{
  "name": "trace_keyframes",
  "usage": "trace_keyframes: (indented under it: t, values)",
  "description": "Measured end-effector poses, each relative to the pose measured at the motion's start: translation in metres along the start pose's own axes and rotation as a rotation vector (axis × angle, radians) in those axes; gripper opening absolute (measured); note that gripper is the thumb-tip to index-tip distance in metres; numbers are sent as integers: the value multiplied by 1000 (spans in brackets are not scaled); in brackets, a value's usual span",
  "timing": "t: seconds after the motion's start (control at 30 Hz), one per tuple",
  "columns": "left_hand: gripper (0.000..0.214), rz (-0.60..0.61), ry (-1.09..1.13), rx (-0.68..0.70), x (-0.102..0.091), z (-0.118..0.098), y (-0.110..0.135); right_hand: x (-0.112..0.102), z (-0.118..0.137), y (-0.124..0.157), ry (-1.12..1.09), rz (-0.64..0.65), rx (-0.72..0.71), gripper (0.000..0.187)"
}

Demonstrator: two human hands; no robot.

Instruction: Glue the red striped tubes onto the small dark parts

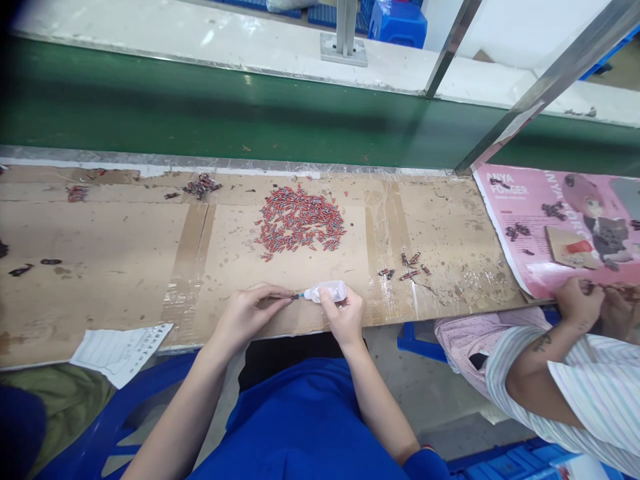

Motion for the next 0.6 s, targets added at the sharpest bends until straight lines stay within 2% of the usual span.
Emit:
trace_keyframes:
  t: [0.13, 0.3, 0.37, 0.5, 0.6]
  values:
    - [7, -8, 10, 5, 1, 0, 1, -1, -3, 0, -34, -35, -3, 26]
    - [8, -20, -24, 18, -1, 0, 2, -9, -10, -7, -193, -272, -22, 34]
    - [8, -22, -72, 39, -4, 0, 2, -10, -10, -12, -215, -309, -29, 37]
    - [12, -21, -146, 93, -15, 5, -5, -3, -5, -24, -199, -211, -98, 39]
    - [19, -80, -226, 129, -27, 17, -21, 4, -4, -30, -122, -130, -121, 39]
Point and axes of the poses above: each hand's wrist, its own y-axis away from the middle knuckle, its own x-axis out of the palm, z = x × y, the point moved 2 cm from there along -y, towards the middle knuckle, and after that the axes turned 9 degrees about -z, right-handed, at the moved point
